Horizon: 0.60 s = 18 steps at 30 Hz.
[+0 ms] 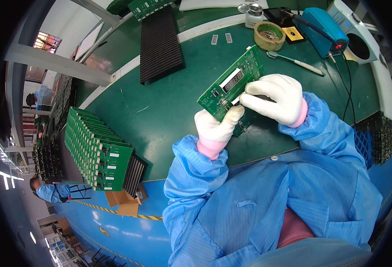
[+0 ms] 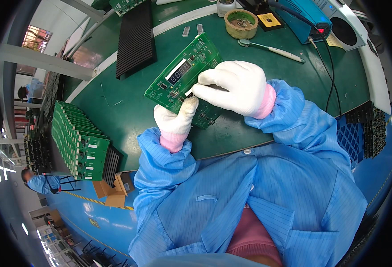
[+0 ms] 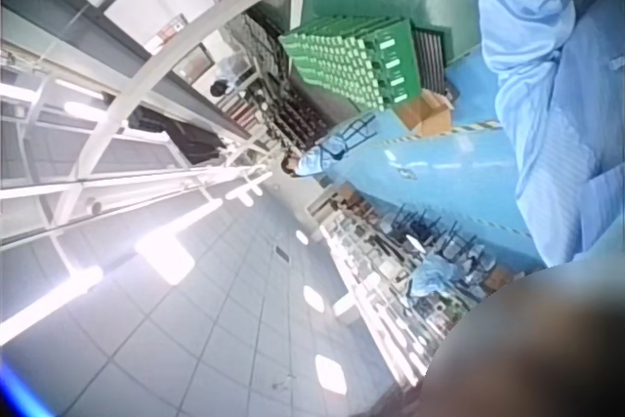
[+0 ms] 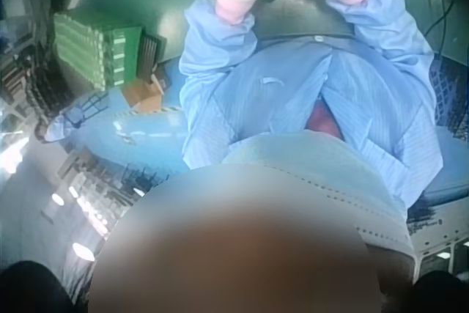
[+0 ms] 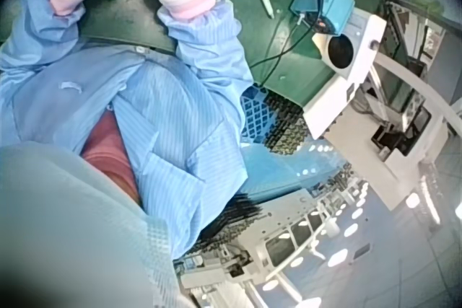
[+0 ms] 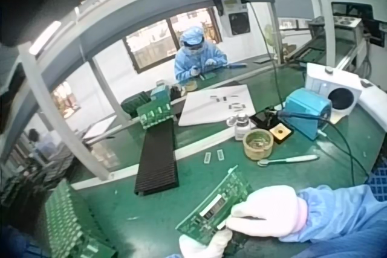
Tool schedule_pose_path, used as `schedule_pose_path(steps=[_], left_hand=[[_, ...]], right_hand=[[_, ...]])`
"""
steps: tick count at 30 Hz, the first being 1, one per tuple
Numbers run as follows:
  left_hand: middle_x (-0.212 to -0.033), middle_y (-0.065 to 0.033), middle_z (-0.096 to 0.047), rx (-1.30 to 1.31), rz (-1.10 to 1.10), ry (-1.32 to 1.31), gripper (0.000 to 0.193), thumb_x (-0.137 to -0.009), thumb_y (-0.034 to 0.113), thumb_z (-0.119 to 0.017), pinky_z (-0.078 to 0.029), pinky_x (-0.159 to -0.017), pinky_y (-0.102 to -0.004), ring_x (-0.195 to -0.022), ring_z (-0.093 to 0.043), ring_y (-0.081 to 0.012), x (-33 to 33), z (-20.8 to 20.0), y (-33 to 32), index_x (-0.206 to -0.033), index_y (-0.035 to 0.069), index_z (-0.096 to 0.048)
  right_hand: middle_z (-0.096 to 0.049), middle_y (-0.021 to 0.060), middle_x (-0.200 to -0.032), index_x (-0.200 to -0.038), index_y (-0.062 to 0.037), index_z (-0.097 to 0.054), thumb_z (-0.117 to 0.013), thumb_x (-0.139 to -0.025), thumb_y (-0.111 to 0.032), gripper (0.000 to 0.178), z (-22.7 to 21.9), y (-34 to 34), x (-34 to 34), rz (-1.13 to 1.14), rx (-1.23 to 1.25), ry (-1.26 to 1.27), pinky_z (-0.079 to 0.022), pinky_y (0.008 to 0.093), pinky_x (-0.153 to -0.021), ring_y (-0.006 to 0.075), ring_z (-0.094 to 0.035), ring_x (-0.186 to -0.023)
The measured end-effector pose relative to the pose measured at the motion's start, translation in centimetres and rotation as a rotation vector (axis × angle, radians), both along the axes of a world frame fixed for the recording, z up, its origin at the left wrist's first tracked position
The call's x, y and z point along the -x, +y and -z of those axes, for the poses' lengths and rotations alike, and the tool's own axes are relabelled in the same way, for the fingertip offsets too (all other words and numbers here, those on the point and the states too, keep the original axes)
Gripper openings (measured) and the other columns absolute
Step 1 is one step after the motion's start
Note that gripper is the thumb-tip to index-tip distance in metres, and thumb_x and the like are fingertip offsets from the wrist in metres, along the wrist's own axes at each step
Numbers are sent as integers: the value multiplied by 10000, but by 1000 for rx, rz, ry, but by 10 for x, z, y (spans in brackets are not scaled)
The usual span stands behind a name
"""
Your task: Assembling components onto a printed circuit board at a manual assembly station.
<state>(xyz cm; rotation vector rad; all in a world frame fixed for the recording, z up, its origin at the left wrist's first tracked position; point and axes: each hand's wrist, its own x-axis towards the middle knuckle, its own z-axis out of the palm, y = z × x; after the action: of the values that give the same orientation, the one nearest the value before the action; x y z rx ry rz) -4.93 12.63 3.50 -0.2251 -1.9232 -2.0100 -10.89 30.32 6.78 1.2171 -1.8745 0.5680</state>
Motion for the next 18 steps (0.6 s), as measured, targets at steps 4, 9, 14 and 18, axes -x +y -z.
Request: schedule_pose_path(steps=[4, 9, 14, 18], left_hand=[[-832, -81, -701, -26, 17, 11, 309, -772, 191, -786, -499, -641, -243, -695, -616, -134, 0, 2, 0, -960, -33, -687], [-864, -88, -701, -15, 61, 46, 278, -782, 136, -762, -502, -650, -243, -713, -620, -138, 0, 0, -1, -990, -31, -681], [-888, -89, -697, 54, 4, 83, 260, -783, 69, -723, -503, -656, -245, -723, -618, -139, -3, -9, 4, -1017, -31, -670], [-893, -89, -694, 81, -11, 91, 263, -776, 41, -703, -503, -665, -246, -726, -616, -139, -4, -8, 3, -1025, -33, -665]], right_hand=[[-620, 10, -863, -886, -137, -660, -668, -682, -117, 205, -1, 1, 1, 2, -35, 18, -421, 239, -514, 144, -532, -614], [-630, 46, -903, -925, -109, -670, -675, -736, -109, 189, -3, 4, 3, -62, -72, 0, -455, 288, -578, 193, -563, -676], [-628, 56, -901, -937, -96, -669, -702, -721, -111, 219, -6, 6, 6, -149, -14, -86, -457, 293, -615, 199, -557, -681], [-628, 76, -923, -1018, -69, -648, -780, -657, -190, 402, 9, 10, 15, -161, 153, -181, -469, 302, -699, 219, -575, -749]])
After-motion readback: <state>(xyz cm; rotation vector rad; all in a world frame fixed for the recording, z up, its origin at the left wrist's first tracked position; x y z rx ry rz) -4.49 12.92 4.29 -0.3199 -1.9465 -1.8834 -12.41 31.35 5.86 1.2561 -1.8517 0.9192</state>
